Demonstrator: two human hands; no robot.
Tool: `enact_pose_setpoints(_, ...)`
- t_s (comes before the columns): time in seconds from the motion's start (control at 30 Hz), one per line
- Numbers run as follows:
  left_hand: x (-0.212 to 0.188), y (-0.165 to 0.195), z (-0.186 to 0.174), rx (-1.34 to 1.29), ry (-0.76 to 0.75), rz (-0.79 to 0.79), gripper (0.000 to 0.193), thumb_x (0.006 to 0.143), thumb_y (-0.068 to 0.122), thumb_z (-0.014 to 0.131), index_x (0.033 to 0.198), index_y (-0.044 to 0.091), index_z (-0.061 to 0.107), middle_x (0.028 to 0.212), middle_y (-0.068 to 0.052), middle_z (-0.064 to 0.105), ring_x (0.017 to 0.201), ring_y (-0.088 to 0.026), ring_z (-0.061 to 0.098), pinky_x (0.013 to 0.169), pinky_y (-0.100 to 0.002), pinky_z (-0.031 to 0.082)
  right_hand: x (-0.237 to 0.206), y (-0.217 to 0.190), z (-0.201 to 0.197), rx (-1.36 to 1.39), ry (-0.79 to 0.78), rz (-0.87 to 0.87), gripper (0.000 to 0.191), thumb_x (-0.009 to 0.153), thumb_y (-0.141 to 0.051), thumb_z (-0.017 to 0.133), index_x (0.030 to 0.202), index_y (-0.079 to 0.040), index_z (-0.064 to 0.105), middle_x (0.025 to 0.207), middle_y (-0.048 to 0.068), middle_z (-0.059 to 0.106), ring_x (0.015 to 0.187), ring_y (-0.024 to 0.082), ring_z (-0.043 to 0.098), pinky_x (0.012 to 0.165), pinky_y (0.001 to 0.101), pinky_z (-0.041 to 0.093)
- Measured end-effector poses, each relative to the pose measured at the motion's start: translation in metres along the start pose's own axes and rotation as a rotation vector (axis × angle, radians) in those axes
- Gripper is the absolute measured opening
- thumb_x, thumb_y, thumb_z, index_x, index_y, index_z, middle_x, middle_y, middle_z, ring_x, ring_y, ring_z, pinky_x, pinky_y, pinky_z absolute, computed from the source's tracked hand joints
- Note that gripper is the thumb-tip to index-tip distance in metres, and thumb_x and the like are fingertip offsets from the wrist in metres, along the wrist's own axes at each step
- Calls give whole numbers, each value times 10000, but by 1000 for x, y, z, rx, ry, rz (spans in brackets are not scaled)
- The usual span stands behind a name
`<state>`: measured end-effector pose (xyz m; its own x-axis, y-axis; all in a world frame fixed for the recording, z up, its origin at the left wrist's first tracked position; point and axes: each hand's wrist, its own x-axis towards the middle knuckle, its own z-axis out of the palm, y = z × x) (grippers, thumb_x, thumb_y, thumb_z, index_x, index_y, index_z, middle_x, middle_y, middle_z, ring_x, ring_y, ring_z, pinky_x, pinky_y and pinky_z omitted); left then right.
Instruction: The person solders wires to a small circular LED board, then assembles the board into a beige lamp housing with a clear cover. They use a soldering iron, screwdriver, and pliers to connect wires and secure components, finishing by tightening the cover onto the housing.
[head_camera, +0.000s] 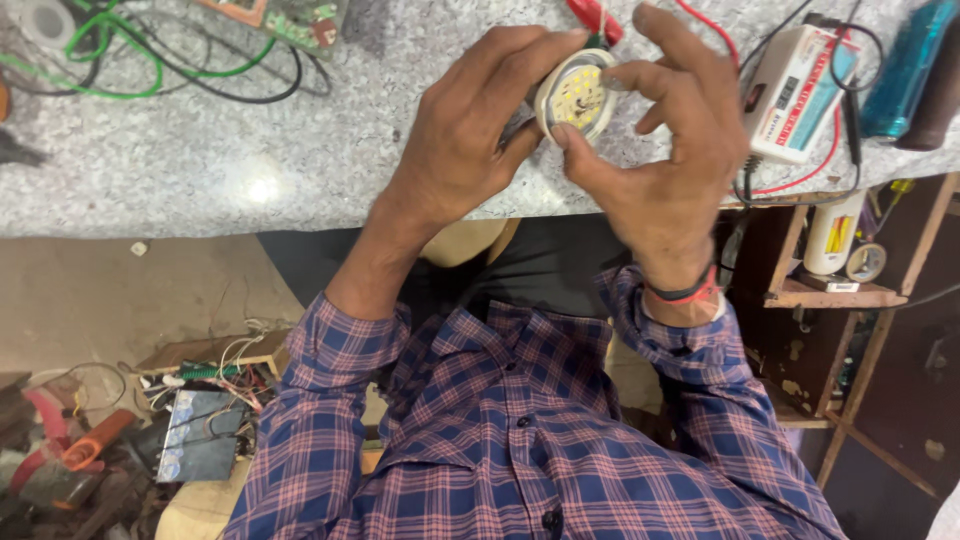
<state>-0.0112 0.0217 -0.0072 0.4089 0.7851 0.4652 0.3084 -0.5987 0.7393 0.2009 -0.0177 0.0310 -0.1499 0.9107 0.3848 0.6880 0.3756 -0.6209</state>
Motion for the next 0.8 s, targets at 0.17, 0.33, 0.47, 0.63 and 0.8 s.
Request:
enact_pose_setpoints(0.17, -2, -2, 6, 17, 69, 28, 660, 941, -34, 840, 1472, 178, 511, 1349, -24, 559, 1248, -247, 655, 1040, -330, 607, -3, -5, 11, 56, 80, 76, 428, 909, -125, 988, 1207, -47, 692, 1538, 146, 545, 1191, 208, 679, 763, 258, 595)
enact_pose_setpoints(0.33, -4, -3, 4, -78, 57, 0, 619, 944, -28, 843, 1429, 165, 511, 1357, -25, 564, 1265, -241, 661, 1053, -321, 613, -4, -10, 3, 80, 85, 21, 436, 933, -107, 993, 1241, -32, 694, 1545, 154, 514, 1116, 175, 670, 748, 255, 586)
enact_pose_setpoints(0.47, -4, -2, 3, -130, 26, -16, 599, 971, -8, 835, 1439, 170, 507, 1378, -21, 568, 1292, -244, 659, 1060, -324, 615, -1, -7, -8, 114, 27, -52, 358, 956, -39, 946, 1245, -47, 734, 1527, 119, 494, 1105, 170, 644, 746, 246, 557)
enact_pose_setpoints(0.63, -4, 0, 4, -149, -6, -28, 615, 973, 15, 820, 1463, 194, 494, 1414, -23, 564, 1331, -258, 643, 1081, -331, 585, 4, -4, -13, 140, -57, -38, 344, 946, -10, 929, 1240, -58, 756, 1510, 104, 524, 1117, 166, 643, 745, 235, 558)
enact_pose_setpoints(0.8, -6, -2, 3, -180, -40, -22, 637, 981, 13, 817, 1484, 208, 478, 1435, -30, 555, 1353, -264, 632, 1113, -340, 593, 6, -10, -13, 191, -81, -5, 367, 932, 40, 916, 1246, -42, 744, 1450, 115, 572, 1097, 161, 681, 735, 227, 582)
